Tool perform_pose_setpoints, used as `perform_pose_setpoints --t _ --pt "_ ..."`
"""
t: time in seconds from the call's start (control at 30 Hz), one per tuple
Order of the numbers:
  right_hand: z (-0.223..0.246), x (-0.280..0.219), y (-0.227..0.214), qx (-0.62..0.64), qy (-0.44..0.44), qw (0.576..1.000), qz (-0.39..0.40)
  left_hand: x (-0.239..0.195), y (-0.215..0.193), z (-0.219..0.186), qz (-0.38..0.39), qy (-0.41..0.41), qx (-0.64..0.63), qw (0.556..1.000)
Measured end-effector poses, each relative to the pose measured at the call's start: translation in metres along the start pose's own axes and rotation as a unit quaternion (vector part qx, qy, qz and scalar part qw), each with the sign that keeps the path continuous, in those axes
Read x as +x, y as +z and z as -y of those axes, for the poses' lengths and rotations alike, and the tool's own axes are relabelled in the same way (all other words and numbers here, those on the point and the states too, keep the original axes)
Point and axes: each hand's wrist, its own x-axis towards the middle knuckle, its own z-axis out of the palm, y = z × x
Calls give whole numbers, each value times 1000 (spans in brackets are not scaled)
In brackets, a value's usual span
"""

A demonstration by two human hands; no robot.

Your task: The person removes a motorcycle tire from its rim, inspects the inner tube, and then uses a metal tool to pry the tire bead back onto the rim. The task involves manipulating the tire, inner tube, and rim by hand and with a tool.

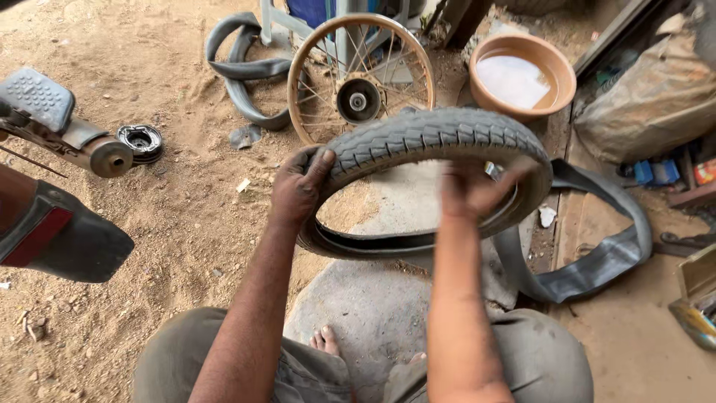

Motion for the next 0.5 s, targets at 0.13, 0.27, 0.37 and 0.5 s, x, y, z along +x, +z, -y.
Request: perform_pose_setpoints --t 0.13,0.27,0.37,0.5 --pt "-24 -15 5 -24 10 998 50 -3 8 -4 -25 17 108 994" --pt "-146 -56 -75 -558 128 808 138 -5 29 -11 -12 24 144 989" --pt "-159 -97 -101 -745 294 569 186 -16 41 -26 -8 31 207 978" --pt "-155 -98 -97 -748 280 580 160 -37 58 -48 57 155 185 969"
